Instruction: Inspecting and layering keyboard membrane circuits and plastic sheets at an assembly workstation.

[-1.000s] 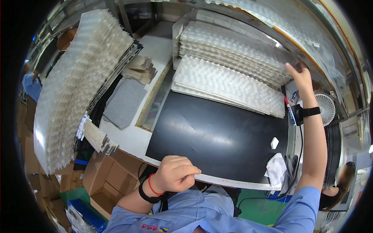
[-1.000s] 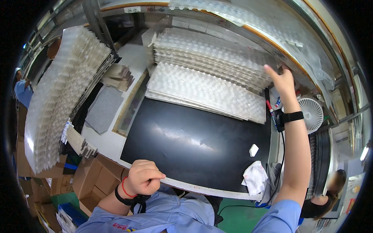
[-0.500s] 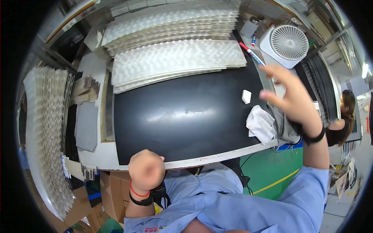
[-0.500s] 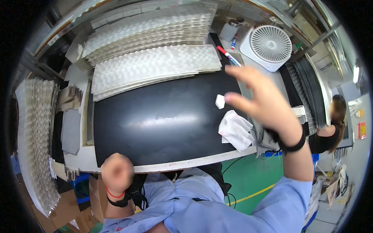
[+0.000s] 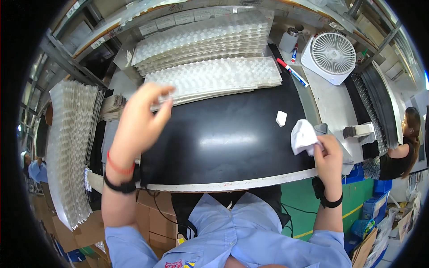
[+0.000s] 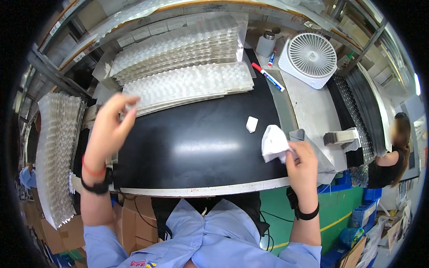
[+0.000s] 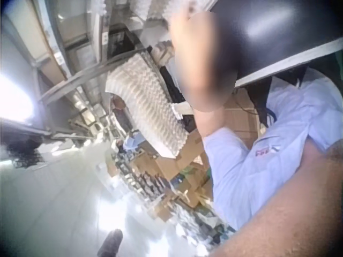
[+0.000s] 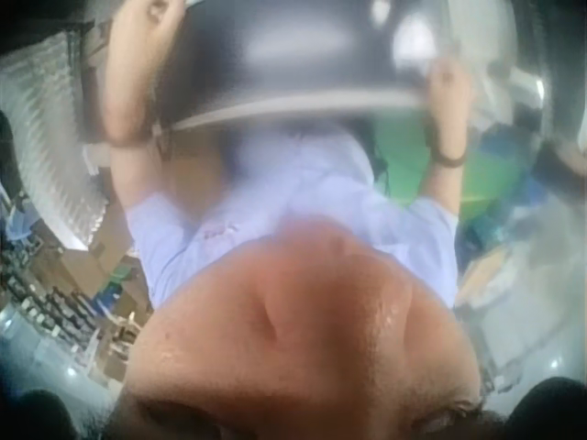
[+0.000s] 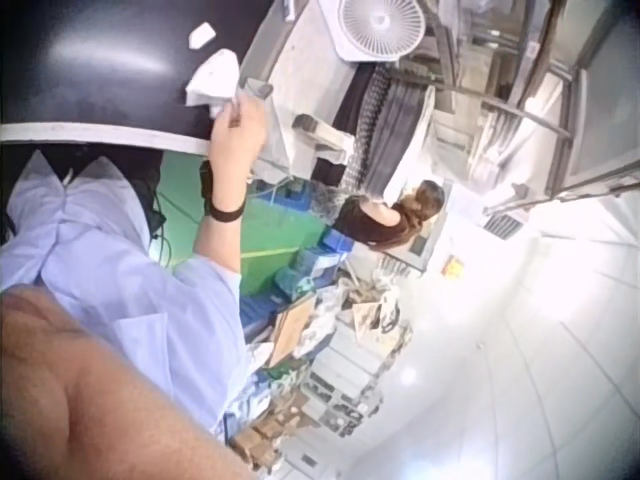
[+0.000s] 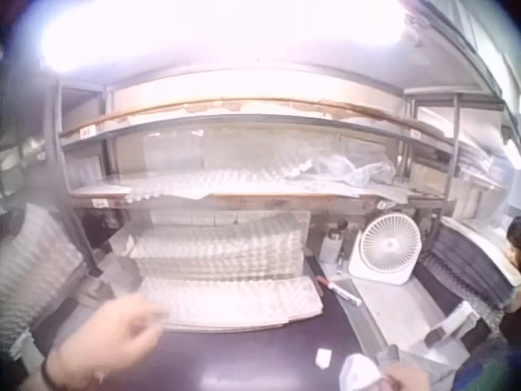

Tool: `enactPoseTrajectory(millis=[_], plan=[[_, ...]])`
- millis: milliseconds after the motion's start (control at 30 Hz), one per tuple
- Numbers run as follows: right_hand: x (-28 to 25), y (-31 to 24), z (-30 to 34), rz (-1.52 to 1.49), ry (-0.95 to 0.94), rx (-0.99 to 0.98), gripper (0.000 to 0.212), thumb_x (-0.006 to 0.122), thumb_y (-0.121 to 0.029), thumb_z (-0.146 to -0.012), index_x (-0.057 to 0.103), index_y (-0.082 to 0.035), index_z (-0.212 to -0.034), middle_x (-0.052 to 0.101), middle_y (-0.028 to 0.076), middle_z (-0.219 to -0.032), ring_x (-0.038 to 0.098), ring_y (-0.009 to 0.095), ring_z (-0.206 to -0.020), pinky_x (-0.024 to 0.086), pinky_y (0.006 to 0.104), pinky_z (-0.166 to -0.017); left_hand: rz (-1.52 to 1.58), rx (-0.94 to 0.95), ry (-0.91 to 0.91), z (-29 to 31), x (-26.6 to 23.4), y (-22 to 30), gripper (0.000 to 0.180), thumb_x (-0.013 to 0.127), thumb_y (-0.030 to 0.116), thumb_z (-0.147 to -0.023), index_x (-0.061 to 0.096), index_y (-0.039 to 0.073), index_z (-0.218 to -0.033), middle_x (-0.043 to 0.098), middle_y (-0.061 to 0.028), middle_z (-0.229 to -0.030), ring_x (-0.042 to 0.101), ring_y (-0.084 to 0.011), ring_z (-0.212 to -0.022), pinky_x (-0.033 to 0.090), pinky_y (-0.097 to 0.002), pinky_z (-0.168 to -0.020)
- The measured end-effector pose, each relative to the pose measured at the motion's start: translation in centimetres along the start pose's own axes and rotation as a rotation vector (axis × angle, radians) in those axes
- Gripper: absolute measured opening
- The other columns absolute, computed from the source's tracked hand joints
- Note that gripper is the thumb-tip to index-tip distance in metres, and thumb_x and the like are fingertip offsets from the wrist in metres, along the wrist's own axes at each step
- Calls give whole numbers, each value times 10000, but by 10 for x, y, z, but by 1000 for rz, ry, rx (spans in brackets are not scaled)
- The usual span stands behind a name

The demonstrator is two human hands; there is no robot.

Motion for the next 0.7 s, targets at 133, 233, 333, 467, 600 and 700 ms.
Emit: enactPoseTrajectory(millis=[133, 233, 333, 467, 600, 700], plan=[[-22, 13, -11, -458, 373, 51, 284, 588, 59, -951, 617, 50, -1234, 660, 39, -1053, 629, 127, -967, 508, 286, -810, -466, 120, 171, -69, 8, -72, 321, 729, 212, -905, 685, 45, -1175, 658, -145, -1097, 631, -336, -969, 504, -418, -872], [-44, 35, -13, -838, 472, 302, 293, 542, 28, -995, 594, 39, -1283, 652, 78, -1207, 634, 144, -1058, 498, 271, -920, -579, -36, 162, -99, 15, -104, 357, 760, 243, -880, 696, 74, -1187, 655, -152, -1102, 620, -376, -1052, 490, -441, -922], [-45, 52, -15, -1190, 532, 326, 321, 543, 18, -992, 569, 24, -1312, 658, 86, -1204, 640, 155, -1068, 508, 273, -894, -504, -169, 117, -122, 8, -126, 375, 778, 258, -863, 702, 97, -1193, 652, -153, -1108, 609, -369, -1085, 487, -430, -943], [-40, 57, -8, -1289, 487, 370, 333, 543, 11, -992, 555, 31, -1324, 655, 92, -1217, 642, 163, -1086, 510, 291, -911, -586, -149, 123, -129, 9, -123, 370, 774, 288, -863, 713, 130, -1193, 647, -131, -1182, 583, -343, -1172, 492, -448, -964], [-40, 54, -28, -1239, 481, 360, 342, 542, -5, -1000, 548, 43, -1338, 650, 101, -1230, 641, 171, -1092, 510, 297, -933, -495, -64, 238, -114, 17, -110, 394, 776, 297, -860, 705, 103, -1196, 645, -143, -1192, 582, -346, -1172, 489, -449, -970], [-42, 58, -42, -1105, 486, 317, 350, 551, -30, -1008, 543, 59, -1346, 652, 105, -1226, 645, 182, -1084, 510, 303, -936, -197, 65, -84, -93, 54, -73, 434, 781, 226, -853, 670, 56, -1237, 638, -156, -1243, 574, -355, -1190, 455, -432, -1025]])
Point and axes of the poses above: each hand's wrist, its own z-axis away from the middle knuckle, its own x-axis out of the palm, y = z × x, the point moved 3 cm from there along -z, towards the middle knuckle
